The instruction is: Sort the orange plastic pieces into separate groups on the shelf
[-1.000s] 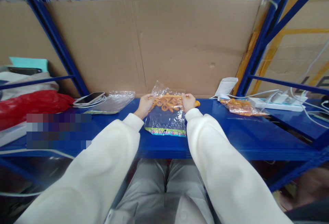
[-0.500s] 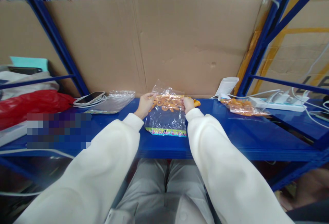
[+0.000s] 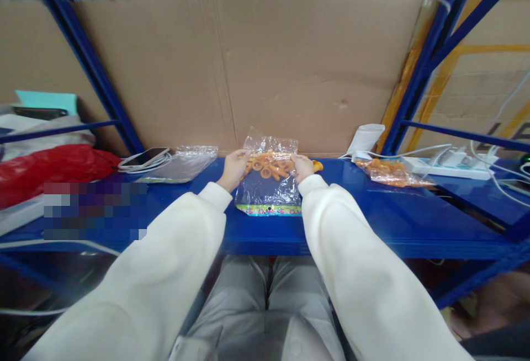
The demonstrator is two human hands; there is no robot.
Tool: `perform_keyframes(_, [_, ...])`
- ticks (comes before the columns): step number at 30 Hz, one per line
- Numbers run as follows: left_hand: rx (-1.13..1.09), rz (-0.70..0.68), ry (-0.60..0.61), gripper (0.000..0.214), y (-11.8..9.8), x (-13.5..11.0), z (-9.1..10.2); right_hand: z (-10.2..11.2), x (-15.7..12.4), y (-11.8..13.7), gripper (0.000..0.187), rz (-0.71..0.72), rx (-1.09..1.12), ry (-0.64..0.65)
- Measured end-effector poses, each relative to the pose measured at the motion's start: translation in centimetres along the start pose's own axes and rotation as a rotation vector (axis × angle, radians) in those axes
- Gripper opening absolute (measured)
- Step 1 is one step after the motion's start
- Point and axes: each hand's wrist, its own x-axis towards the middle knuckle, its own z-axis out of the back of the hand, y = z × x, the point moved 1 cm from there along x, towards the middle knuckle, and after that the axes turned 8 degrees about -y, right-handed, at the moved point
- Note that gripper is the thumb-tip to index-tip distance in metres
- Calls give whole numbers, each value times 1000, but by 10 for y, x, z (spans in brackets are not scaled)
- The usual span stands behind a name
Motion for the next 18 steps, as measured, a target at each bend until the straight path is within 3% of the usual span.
perform_keyframes(6, [-18, 119, -5, 13, -6, -6, -1, -4, -9, 7, 21, -72, 116, -35])
perform_keyframes(18, [27, 152, 46, 23, -7, -6, 2, -3, -14, 11, 15, -78, 101, -90])
